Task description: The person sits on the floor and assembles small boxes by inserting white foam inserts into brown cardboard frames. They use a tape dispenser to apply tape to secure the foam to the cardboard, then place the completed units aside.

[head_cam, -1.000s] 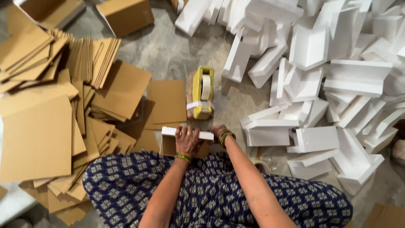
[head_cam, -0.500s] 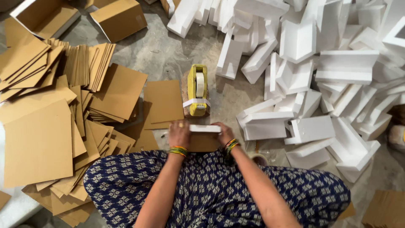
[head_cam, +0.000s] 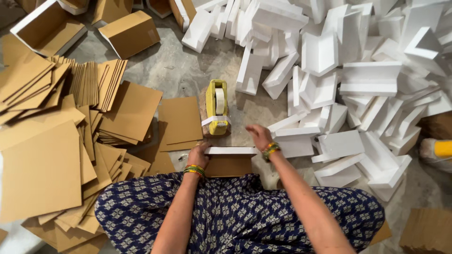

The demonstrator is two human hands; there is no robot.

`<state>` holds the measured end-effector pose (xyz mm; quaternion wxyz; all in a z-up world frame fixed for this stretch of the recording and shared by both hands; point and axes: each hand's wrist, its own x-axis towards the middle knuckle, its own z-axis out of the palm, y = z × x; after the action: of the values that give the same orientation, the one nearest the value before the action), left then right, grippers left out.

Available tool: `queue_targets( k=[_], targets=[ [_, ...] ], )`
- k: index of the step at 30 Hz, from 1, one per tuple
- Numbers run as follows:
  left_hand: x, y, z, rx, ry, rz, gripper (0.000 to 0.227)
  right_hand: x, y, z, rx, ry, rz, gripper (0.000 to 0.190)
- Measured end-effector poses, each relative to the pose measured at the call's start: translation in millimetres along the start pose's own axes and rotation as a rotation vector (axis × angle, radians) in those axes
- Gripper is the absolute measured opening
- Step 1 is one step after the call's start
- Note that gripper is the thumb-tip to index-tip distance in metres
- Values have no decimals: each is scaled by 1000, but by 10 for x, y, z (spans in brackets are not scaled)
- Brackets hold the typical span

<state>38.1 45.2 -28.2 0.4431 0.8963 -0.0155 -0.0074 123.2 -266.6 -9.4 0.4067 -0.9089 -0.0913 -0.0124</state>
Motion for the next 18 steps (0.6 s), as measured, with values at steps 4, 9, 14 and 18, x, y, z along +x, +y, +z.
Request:
queue_targets(
  k=[4,9,14,18],
  targets=[
    [-90,-58,64,-79,9,43,49,518,-457,594,64,21,-1,21],
    [-132,10,10,-129,-16,56,48,687,-819,738,394,-97,485,23],
    [-161,26,23,-85,-31,24,47,-141,-1186,497,767,-59,376,29],
    [-81,-13,55,-102,-9,36,48,-1081,-1513,637,963,-202,565,27]
  ],
)
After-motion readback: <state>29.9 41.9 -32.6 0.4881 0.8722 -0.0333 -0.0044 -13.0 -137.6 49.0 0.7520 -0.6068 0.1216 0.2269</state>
